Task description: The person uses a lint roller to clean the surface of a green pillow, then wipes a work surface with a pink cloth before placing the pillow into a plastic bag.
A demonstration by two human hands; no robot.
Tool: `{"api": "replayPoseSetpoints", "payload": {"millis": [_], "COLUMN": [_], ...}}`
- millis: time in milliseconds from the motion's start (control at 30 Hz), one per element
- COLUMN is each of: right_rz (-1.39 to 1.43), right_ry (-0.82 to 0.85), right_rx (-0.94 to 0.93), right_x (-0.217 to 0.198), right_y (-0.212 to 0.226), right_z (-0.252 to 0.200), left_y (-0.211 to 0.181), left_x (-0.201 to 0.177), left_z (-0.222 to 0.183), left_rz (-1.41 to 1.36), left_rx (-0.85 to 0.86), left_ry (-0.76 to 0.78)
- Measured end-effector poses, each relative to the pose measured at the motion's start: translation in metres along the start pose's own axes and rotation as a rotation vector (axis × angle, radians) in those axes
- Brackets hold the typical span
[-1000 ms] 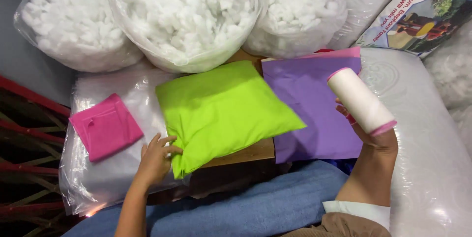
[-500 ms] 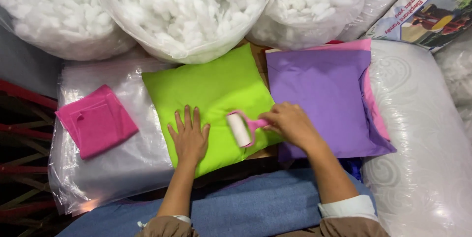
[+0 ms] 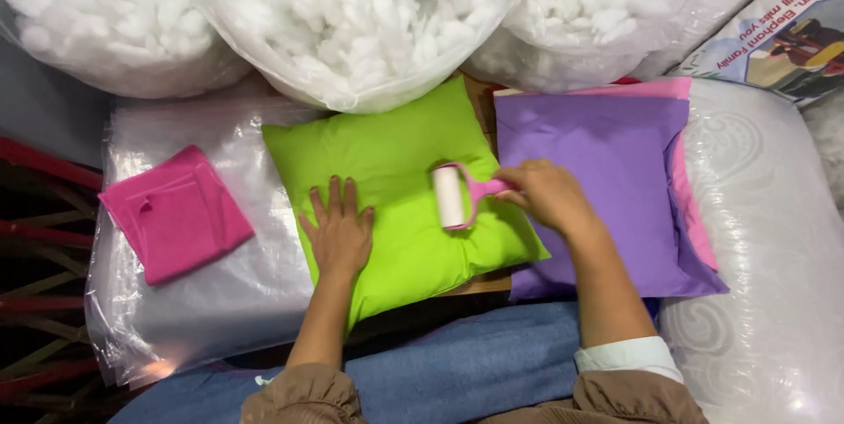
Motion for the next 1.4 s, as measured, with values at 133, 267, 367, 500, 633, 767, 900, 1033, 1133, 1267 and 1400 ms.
{"api": "replayPoseSetpoints", "payload": {"millis": [133,267,367,500,633,767,900,1033,1133,1267,1400], "right_rz": [-0.234,0.008,-0.013,-0.068,0.164,0.817,1.021,0.957,0.801,0.624,0.338], "right_ry": [-0.068,-0.133,-0.123,-0.008,-0.029,0.076,0.207,0.159,0.218,0.094,-0.188], "right_rx": [0.194,0.116,0.025,0.224,0.339,0.329,0.253,0.207,0.164,0.207,0.269], "right_x": [-0.049,-0.044,-0.008,-0.028,-0.026,0.014,0.118,0.056,0.008,-0.021,-0.022], "right_y": [-0.054,0.009,0.024,-0.031,-0.064,-0.015,-0.015,-0.002,-0.017,-0.042,-0.04], "right_z": [-0.014,0.005,0.029,0.021,0.006,0.005,0.04,0.008,-0.027,-0.05,-0.02], "left_y": [0.054,0.002,-0.02,0.037,0.059,0.045,0.039,0.037,0.046,0.032,-0.04], "left_x": [-0.013,-0.055,-0.036,-0.021,-0.031,-0.022,-0.009,-0.035,-0.051,-0.068,-0.095], "left_z": [-0.008,0.008,0.033,0.025,0.005,0.006,0.025,0.011,-0.006,-0.02,-0.021], "left_rz": [-0.038,-0.149,-0.052,0.078,-0.025,-0.361,-0.38,-0.402,-0.409,-0.334,-0.246], "left_rx": [-0.19,-0.102,0.013,-0.039,-0.142,-0.181,-0.104,-0.029,0.043,-0.07,0.108], "left_ry": [-0.077,-0.204,-0.223,-0.308,-0.283,-0.314,-0.298,-0.311,-0.365,-0.26,-0.271]}}
Point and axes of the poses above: each hand's wrist, its own z-axis towards the middle knuckle, its own x-axis out of the palm, y = z × x, the point moved 6 cm from there along z, towards the middle knuckle, and after that the axes turned 8 degrees about x, right-handed, at the moved point
